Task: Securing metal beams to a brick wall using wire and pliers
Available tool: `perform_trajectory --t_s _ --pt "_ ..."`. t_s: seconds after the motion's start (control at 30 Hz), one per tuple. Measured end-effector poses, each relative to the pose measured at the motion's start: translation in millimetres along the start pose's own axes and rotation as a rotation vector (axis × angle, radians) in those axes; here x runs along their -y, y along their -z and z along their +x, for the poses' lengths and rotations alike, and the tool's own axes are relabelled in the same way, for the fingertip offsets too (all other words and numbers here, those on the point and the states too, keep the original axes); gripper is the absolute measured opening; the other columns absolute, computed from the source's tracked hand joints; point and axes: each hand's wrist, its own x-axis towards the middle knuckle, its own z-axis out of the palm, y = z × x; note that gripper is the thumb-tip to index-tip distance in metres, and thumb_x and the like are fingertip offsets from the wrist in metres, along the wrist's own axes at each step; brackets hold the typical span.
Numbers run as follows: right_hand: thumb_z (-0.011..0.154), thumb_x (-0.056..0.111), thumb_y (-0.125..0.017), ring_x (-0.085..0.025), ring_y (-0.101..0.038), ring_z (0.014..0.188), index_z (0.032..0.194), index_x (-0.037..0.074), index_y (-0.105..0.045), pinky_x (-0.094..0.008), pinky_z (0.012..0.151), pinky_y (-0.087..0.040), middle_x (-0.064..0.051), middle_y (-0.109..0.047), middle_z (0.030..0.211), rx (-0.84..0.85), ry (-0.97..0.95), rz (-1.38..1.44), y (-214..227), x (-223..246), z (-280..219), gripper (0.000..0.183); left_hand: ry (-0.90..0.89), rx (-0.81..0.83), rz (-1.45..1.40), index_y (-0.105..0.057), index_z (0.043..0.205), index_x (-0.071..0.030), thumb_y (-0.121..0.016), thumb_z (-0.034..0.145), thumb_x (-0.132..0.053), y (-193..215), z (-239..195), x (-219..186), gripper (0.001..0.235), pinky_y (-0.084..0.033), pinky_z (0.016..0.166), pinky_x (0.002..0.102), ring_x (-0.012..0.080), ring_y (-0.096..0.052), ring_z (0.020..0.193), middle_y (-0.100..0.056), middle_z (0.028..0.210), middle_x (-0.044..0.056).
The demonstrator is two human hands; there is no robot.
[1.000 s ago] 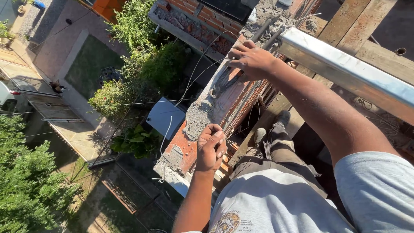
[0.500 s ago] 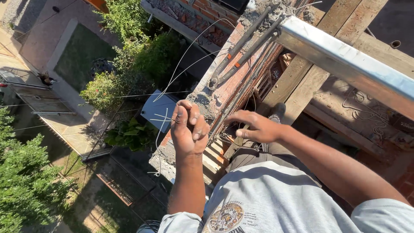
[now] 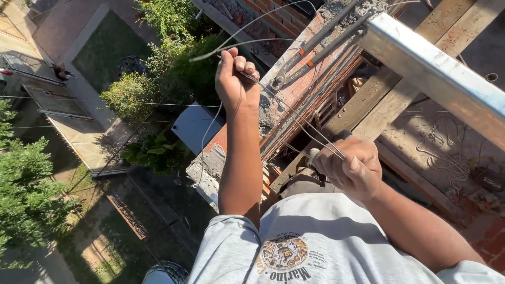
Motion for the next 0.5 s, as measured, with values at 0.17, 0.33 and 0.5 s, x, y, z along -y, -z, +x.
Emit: perform_trajectory --t_s 0.17,0.33,0.5 --pt "0.106 0.022 -0.051 -0.006 -0.019 0.040 0.054 0.008 -0.041 -0.021 0.036 -0.018 0.001 -0.027 0.047 -0.154 -0.246 0.097 -11.9 -43.2 4.4 0.055 0.198 -0.084 0.117 -0.062 0.108 -0.013 -0.056 0.102 -0.052 50.2 14.8 10.1 0.040 -0.067 0.066 0.036 0.0261 -0.079 0.082 -0.078 0.094 0.012" --pt "0.110 0.024 -0.053 -0.007 -0.024 0.040 0.057 0.007 -0.037 -0.022 0.037 -0.020 0.001 -0.025 0.050 -0.281 -0.432 0.026 5.5 -96.9 10.0 0.058 0.181 -0.145 1.191 -0.018 0.162 -0.008 -0.040 0.095 -0.086 109.2 27.8 80.0 0.105 -0.033 0.124 0.056 0.0457 -0.042 0.144 -0.035 0.165 0.019" --pt "0.110 0.032 -0.054 -0.007 -0.026 0.038 0.059 0.006 -0.044 -0.021 0.035 -0.025 0.001 -0.026 0.050 -0.282 -0.524 -0.003 26.7 -125.2 23.5 0.057 0.029 -0.182 1.125 -0.009 0.164 0.001 -0.048 0.102 -0.070 124.4 -18.3 71.7 0.101 -0.024 0.126 0.057 0.0418 -0.030 0.151 -0.031 0.163 0.027"
